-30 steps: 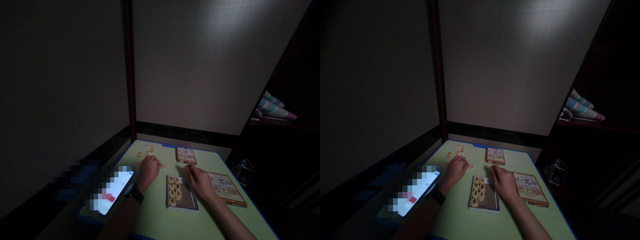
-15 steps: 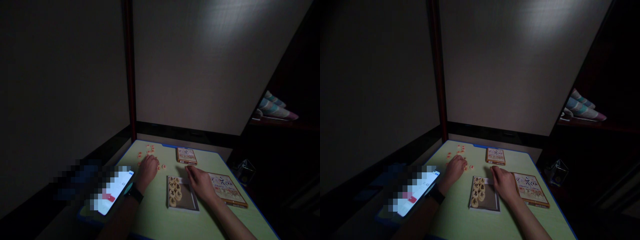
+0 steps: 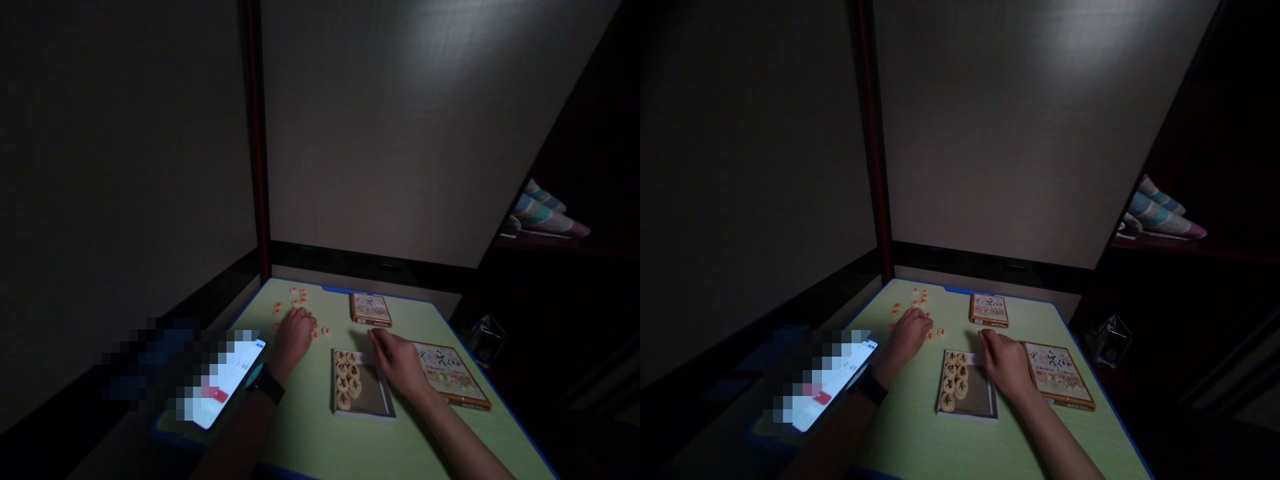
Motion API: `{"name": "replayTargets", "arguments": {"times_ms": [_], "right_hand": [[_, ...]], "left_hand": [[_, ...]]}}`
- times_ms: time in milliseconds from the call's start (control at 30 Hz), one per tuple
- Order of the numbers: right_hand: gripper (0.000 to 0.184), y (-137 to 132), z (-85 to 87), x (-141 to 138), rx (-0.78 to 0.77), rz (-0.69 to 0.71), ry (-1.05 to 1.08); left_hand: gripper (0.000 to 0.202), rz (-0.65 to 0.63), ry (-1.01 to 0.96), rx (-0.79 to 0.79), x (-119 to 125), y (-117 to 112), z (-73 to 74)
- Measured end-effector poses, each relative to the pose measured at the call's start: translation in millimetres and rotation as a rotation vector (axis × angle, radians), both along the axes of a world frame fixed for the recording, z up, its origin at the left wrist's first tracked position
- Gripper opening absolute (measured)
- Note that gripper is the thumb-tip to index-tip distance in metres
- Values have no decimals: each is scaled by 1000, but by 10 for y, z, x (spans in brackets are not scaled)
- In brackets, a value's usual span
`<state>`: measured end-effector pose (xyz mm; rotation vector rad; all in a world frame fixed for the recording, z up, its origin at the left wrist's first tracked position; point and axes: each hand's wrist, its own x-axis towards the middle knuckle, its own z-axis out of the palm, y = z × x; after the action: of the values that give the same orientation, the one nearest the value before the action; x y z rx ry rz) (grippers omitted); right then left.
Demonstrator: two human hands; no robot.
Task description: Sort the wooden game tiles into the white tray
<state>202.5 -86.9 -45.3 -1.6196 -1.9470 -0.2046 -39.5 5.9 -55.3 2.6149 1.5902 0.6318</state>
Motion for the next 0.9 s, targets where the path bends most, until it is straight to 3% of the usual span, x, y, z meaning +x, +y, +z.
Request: {"name": "replayTargets", "arguments": {"times_ms": [267, 567, 900], "right_hand": [[38, -12, 31, -16, -22, 4, 5], [39, -2, 5, 2, -2, 22, 5], [36, -2, 5, -2, 9, 26, 1]], "left_hand": [[24, 5, -18, -3, -4, 32, -31], [22, 20, -14, -26, -5, -16, 59], [20, 10, -27, -2, -24, 45, -32]]}}
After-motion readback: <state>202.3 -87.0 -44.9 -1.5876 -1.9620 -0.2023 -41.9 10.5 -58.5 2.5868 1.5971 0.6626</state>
